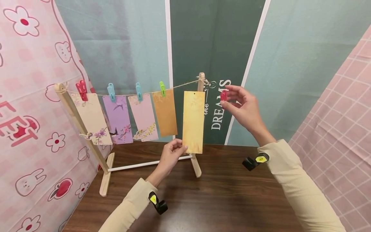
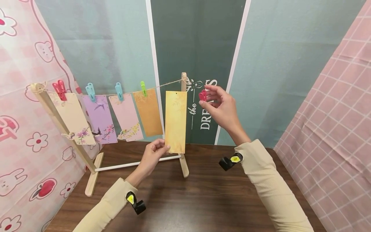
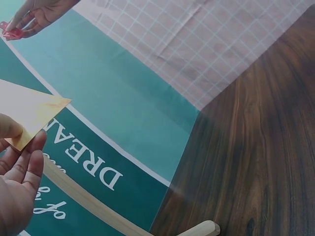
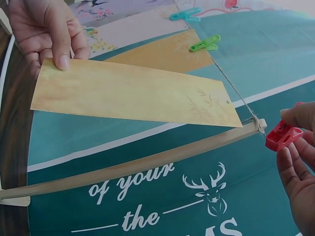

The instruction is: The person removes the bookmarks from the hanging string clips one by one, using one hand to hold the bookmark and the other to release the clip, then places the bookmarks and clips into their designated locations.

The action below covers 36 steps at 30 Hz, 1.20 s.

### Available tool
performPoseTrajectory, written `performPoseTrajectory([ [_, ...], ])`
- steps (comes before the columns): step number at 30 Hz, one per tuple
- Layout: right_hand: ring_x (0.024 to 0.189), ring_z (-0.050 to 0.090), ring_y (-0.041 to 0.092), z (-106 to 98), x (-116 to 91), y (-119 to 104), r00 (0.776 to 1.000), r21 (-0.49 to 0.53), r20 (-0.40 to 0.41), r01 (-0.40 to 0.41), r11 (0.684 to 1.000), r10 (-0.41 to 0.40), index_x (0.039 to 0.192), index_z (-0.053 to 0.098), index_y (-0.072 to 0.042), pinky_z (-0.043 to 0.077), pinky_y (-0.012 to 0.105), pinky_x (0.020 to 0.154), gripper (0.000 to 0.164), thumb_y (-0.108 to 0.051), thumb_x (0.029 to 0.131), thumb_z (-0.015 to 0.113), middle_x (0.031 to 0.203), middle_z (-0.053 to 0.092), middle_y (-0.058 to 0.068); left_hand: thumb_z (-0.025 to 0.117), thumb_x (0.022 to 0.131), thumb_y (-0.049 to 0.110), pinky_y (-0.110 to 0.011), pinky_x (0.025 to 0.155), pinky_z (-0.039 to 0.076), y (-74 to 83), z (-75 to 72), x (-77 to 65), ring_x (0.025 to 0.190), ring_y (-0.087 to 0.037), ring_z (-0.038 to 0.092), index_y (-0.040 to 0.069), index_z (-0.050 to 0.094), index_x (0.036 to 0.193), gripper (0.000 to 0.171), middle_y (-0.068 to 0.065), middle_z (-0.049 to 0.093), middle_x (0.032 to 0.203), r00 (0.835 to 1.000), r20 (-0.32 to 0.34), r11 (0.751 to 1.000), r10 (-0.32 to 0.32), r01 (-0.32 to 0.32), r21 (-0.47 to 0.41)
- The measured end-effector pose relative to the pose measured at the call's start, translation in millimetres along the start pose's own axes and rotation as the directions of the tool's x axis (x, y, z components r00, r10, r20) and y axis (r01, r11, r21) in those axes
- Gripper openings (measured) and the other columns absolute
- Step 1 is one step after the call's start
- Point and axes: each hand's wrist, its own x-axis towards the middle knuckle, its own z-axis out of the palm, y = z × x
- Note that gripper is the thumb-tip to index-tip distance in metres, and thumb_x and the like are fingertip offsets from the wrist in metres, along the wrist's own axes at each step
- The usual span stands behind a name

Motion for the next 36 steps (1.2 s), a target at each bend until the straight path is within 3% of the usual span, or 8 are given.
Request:
performPoseTrajectory([
  [8, 0.093, 0.064, 0.018, -3, -8, 6, 1.0, 0.026, -0.023, -0.013, 1.0, 0.014, 0.123, 0.061, -0.001, 0.053, 0.023, 0.081, 0.043, -0.005, 0.083, 0.077, 0.104, 0.066, 0.01, 0.068, 0.09, 0.008, -0.021, 0.063, 0.046, -0.1, -1.9, -5.3, 0.071, -0.014, 0.055, -0.005, 0.063, 0.094, 0.015, -0.002, 0.061, 0.078, 0.999, 0.025, 0.999, 0.036, -0.036, 0.002],
  [12, 0.093, 0.064, 0.017, -6, -13, 9, 0.999, 0.017, -0.044, -0.022, 1.0, 0.023, 0.121, 0.062, -0.001, 0.053, 0.022, 0.081, 0.043, -0.006, 0.082, 0.078, 0.103, 0.067, 0.011, 0.069, 0.089, 0.01, -0.022, 0.064, 0.049, -2.2, -3.6, -7.7, 0.07, -0.012, 0.057, -0.003, 0.063, 0.092, 0.015, -0.002, 0.062, 0.078, 0.997, 0.04, 0.997, 0.071, -0.071, -0.018],
  [19, 0.092, 0.064, 0.017, -9, -18, 7, 0.996, 0.053, -0.074, -0.039, 0.998, 0.043, 0.12, 0.062, 0.002, 0.053, 0.021, 0.08, 0.043, -0.001, 0.08, 0.077, 0.103, 0.067, 0.011, 0.066, 0.089, -0.002, -0.025, 0.067, 0.054, 3.0, -6.6, -13.4, 0.071, -0.014, 0.059, -0.01, 0.061, 0.097, 0.013, -0.006, 0.061, 0.08, 1.0, 0.015, 0.997, -0.027, 0.028, -0.069],
  [27, 0.089, 0.064, 0.017, -11, -31, -15, 0.997, 0.077, -0.061, -0.05, 0.996, 0.054, 0.117, 0.061, 0.009, 0.054, 0.022, 0.078, 0.039, 0.005, 0.081, 0.075, 0.101, 0.068, 0.012, 0.065, 0.088, -0.004, -0.027, 0.066, 0.054, 3.8, -9.1, -17.2, 0.068, -0.014, 0.058, -0.012, 0.06, 0.095, 0.012, -0.007, 0.062, 0.079, 0.999, 0.027, 0.994, -0.04, 0.042, -0.101],
  [36, 0.088, 0.065, 0.017, -18, -40, 23, 0.995, 0.089, -0.067, -0.068, 0.994, 0.075, 0.12, 0.062, 0.004, 0.054, 0.022, 0.077, 0.043, 0.005, 0.079, 0.077, 0.1, 0.068, 0.009, 0.066, 0.088, 0.0, -0.025, 0.065, 0.05, 2.8, -13.3, -24.5, 0.071, -0.015, 0.058, -0.01, 0.061, 0.094, 0.013, -0.007, 0.062, 0.079, 0.998, 0.008, 0.995, -0.065, 0.065, -0.076],
])
